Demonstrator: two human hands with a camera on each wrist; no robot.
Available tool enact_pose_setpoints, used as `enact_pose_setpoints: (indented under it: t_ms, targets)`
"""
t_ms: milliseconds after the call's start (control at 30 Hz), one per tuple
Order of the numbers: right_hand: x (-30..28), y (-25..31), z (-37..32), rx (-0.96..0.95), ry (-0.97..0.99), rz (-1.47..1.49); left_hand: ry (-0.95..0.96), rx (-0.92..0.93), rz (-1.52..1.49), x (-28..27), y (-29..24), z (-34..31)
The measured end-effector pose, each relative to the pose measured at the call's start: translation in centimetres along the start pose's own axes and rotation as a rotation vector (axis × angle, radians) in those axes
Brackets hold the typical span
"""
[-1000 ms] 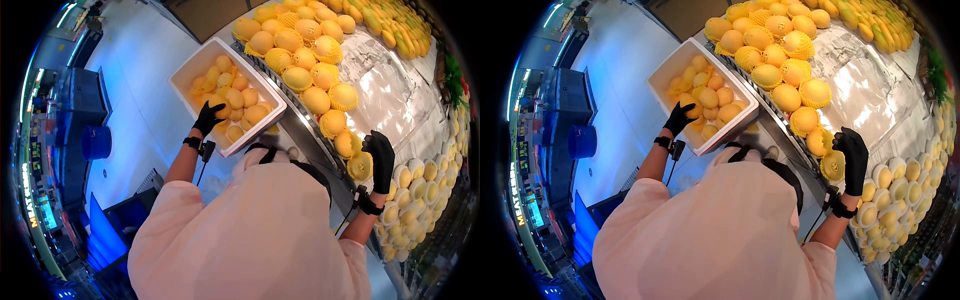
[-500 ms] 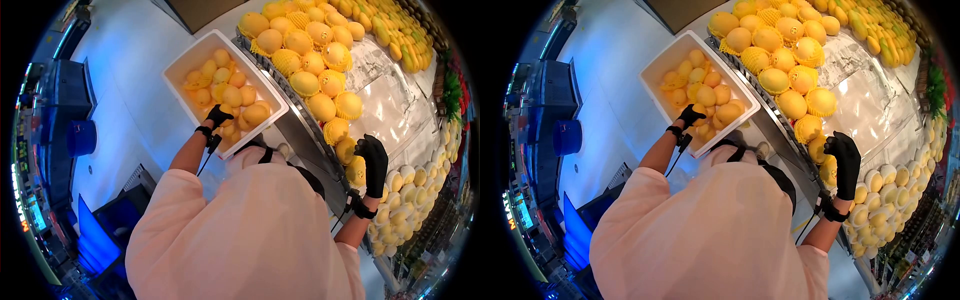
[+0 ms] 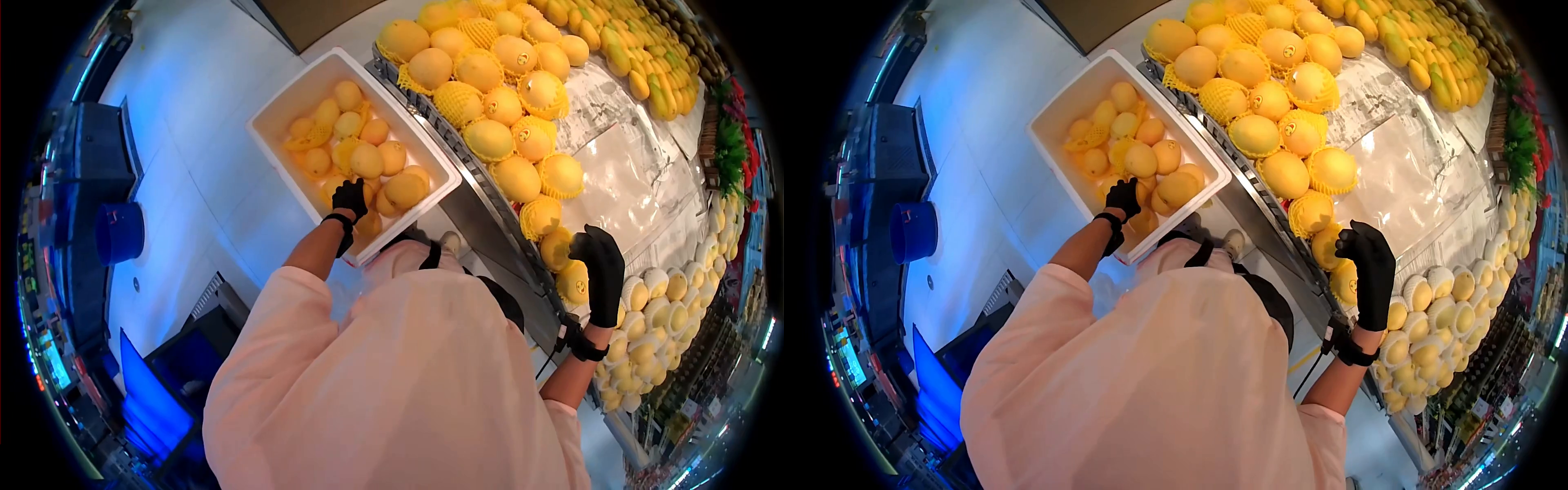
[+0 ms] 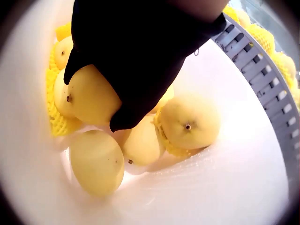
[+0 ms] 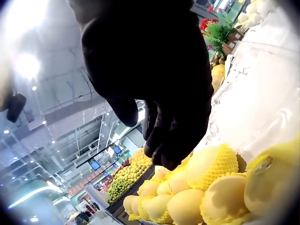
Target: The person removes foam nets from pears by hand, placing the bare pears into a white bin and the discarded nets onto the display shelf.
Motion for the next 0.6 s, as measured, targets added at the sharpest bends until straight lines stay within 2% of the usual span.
enact_pose_setpoints:
  t_ms: [200,333,433,600]
  targets:
    - [0.0,-0.1,0.4,0.010,0.024,0.022,0.001,-0.063,0.056,2.3,-0.2,-0.2]
    - [0.0,0.2,0.7,-0.028,0.038,-0.027,0.116,-0.042,-0.039,2.1,0.4,0.2]
    - [-0.1,0.2,0.9,0.005,0.056,0.058,0.178,-0.029,-0.014,1.4,0.3,0.4]
    - [-0.4,-0.3,1.3,-0.010,0.072,0.130,0.083,0.031,0.040,0.1,0.1,0.4]
Point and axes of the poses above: each hand's wrist, its own z-axis towards the middle knuckle, its own x-axis out of the palm, y = z × x, the point moved 4 cm from there along z, towards the middle knuckle, and after that the axes turned 2 degrees about z, right-handed, at the moved point
